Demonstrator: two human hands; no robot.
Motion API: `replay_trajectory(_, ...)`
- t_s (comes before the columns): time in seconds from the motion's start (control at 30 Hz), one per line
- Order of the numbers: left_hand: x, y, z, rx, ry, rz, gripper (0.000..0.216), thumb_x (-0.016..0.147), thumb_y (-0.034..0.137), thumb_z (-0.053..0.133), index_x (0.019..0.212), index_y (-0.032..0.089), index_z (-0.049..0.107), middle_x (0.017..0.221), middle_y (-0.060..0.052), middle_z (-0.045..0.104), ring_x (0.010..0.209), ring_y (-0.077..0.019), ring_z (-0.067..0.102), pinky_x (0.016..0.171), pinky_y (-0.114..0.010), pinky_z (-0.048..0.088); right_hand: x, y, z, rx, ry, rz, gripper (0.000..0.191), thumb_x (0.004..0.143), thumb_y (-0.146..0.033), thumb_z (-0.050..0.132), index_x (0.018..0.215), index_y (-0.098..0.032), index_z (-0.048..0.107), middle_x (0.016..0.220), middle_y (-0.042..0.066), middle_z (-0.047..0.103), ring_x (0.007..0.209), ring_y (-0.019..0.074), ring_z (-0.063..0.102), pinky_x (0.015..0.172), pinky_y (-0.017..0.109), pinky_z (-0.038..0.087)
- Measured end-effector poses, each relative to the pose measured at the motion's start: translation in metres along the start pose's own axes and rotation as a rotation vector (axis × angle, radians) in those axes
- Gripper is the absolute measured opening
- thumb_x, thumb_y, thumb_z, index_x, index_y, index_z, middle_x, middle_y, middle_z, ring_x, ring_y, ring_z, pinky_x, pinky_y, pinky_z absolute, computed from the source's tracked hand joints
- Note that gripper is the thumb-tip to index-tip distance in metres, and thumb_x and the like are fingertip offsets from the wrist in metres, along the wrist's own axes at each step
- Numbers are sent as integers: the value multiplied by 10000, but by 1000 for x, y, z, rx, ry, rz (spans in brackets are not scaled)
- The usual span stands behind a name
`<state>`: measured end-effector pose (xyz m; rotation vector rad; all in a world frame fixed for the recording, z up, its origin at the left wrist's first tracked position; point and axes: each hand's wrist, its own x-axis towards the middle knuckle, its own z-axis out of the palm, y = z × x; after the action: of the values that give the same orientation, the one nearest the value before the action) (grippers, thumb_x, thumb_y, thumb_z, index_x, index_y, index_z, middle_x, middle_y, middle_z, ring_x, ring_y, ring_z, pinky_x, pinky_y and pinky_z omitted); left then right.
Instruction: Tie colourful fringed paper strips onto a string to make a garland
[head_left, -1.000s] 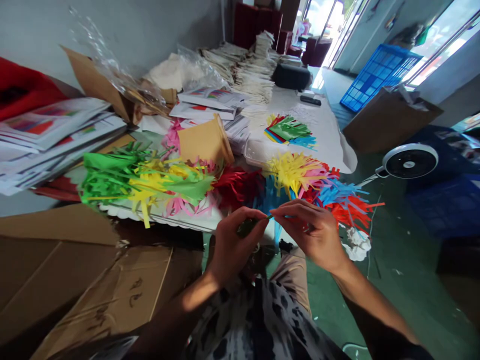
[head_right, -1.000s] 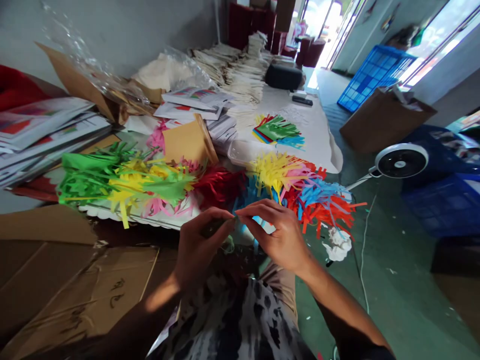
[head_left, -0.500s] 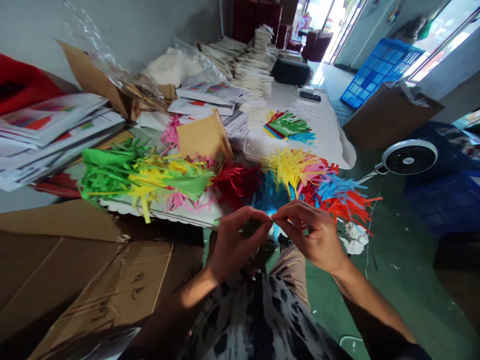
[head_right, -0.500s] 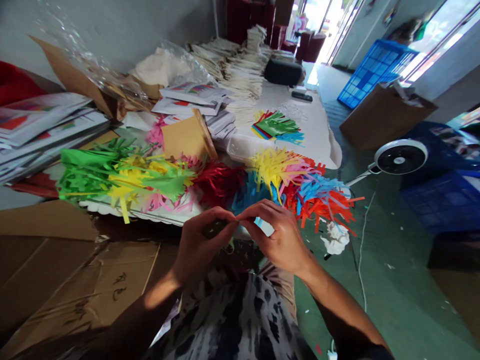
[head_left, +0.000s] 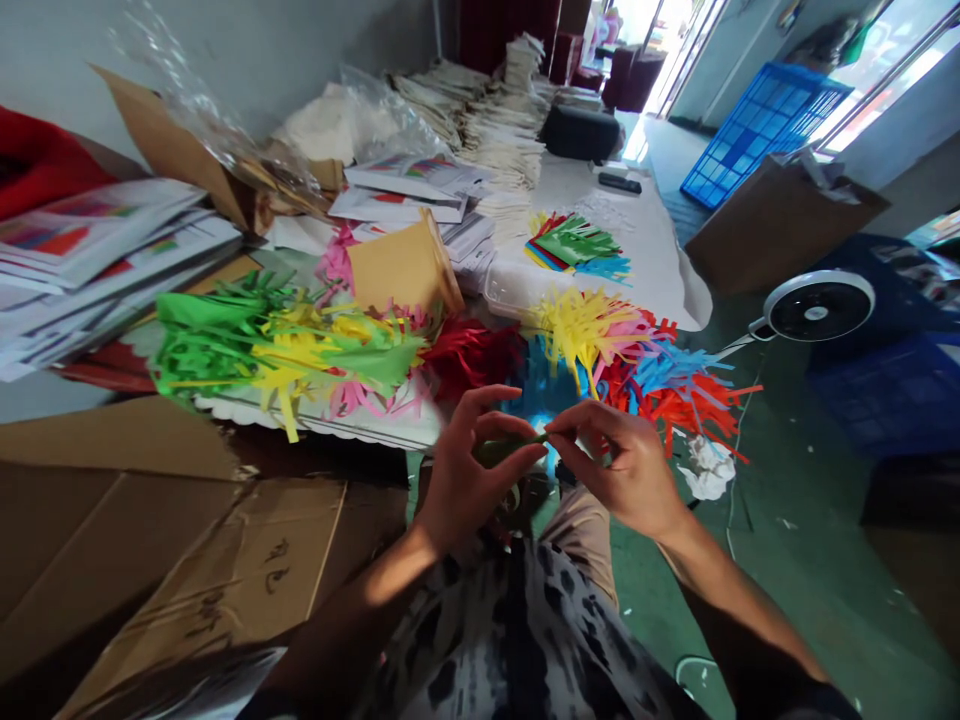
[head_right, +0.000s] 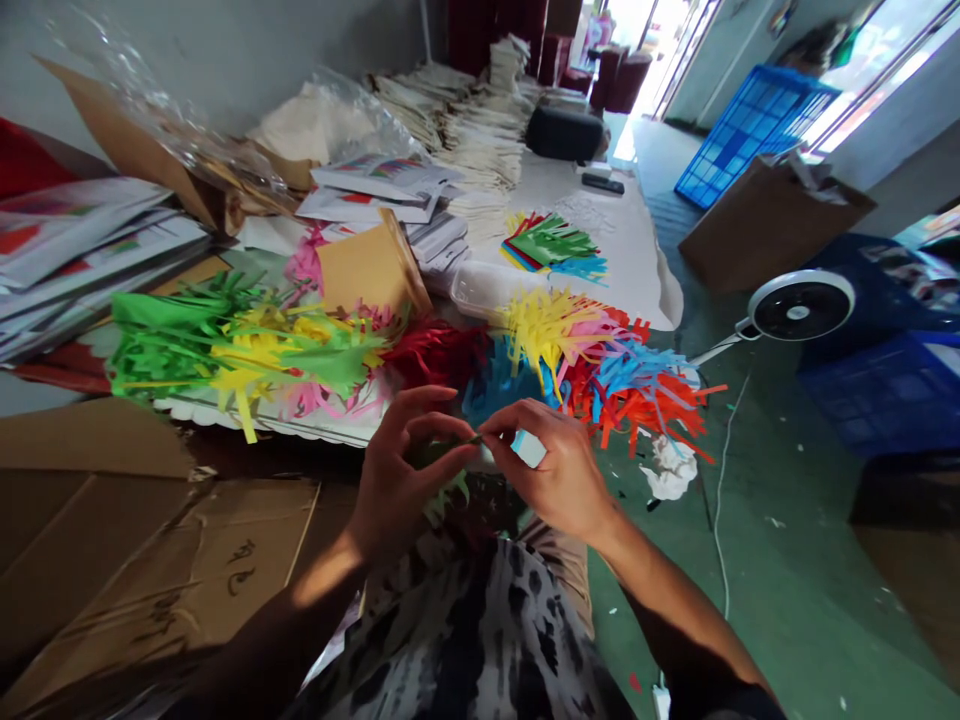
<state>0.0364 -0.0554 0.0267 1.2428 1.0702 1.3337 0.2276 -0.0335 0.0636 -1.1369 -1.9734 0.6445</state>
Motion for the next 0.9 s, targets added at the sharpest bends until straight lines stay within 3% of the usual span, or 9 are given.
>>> replay_trajectory(0.13, 1, -1, -4, -9, -78, -28, 397, 881, 308, 834, 1241, 273, 669, 1031, -12, 789, 903, -152, 758, 789, -242, 597, -3, 5, -2, 53, 66, 30, 69, 943, -194, 735, 973, -255, 734, 835, -32, 735, 716, 118, 661, 680, 260, 498)
replay_trajectory(0.3, 5, -2, 2, 4, -12, -29, 274, 875, 275, 834, 1116, 237, 710, 926, -11, 787, 850, -162, 740, 791, -280, 600, -6, 9, -2, 70, 50, 52, 64, 942, -230, 761, 993, -267, 750, 884, -22, 756, 752, 125, 667, 694, 267, 502)
replay_trajectory(0.5, 6, -3, 9, 8, 36, -11, 241, 870, 282, 833, 1047, 228, 679, 936, -14, 758, 859, -158, 720, 778, -273, 586, -9, 13, 1, 127, 83, 122, 90, 947, -250, 753, 1037, -258, 752, 925, -1, 753, 798, 140, 653, 696, 271, 493)
replay_trajectory(0.63, 5, -4, 12, 26, 35, -15, 207, 869, 298, 831, 959, 211, 666, 915, -19, 735, 837, -150, 706, 757, -260, 579, -8, 14, 1, 162, 62, 147, 32, 938, -258, 755, 941, -229, 741, 852, -2, 711, 765, 137, 632, 692, 269, 486)
replay_trajectory(0.9, 5, -7, 14, 66, 53, 25, 164, 899, 279, 794, 958, 202, 662, 907, 3, 720, 816, -122, 689, 738, -211, 537, -15, 16, 8, 80, 60, 99, 59, 960, -261, 736, 1015, -239, 734, 910, 6, 713, 810, 145, 634, 748, 280, 499)
